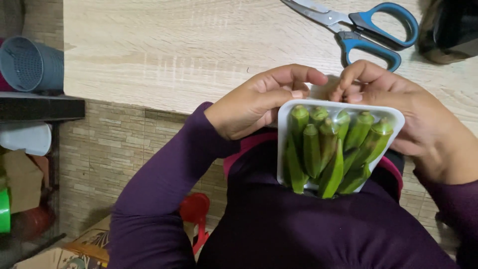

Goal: Wrapping trays of fresh okra with plastic film and securing them with tape.

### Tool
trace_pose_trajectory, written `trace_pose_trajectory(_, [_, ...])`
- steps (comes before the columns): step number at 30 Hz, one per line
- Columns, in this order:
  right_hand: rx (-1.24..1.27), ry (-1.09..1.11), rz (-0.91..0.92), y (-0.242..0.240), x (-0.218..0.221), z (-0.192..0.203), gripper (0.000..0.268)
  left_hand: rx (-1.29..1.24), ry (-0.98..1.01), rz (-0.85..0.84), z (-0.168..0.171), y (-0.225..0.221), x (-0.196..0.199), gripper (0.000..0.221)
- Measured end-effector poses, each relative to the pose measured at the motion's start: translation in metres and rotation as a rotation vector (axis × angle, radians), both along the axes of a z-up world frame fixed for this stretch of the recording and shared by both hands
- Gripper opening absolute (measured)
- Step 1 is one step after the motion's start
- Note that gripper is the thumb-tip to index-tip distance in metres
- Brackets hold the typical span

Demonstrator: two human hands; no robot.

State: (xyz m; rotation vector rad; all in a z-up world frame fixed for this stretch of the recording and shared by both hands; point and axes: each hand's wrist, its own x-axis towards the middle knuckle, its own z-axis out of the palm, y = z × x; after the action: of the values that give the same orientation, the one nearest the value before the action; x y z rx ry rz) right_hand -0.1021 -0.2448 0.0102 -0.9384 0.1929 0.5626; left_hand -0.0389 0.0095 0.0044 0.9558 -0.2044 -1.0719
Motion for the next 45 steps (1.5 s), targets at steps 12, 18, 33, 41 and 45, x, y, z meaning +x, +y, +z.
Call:
trace_pose_trajectory(12, [-0.039,0.056,-0.263,0.008,-0.038,-0.022,0.068,0.114,-0.038,0.109,-0.002,-0.006,-0.009,0.036])
trace_pose_trajectory(18, [-0.557,0.112,-0.363,0.027,-0.025,0.007,0.063,0.26,-0.519,0.101,0.02,-0.011,-0.03,0.056])
trace_pose_trajectory(33, [0.205,0.042,-0.414,0.026,-0.007,0.005,0.062,-0.283,-0.046,0.986,0.009,-0.008,-0.069,0.051])
trace_pose_trajectory(41, [-0.614,0.035,-0.039,-0.045,0.037,0.018,0.05,0.585,-0.512,-0.1,0.011,0.039,-0.113,0.032])
trace_pose_trajectory(45, [-0.849,0.147,0.377,0.002,0.058,0.09,0.042,0.72,-1.094,0.098,0.038,0.05,-0.089,0.022])
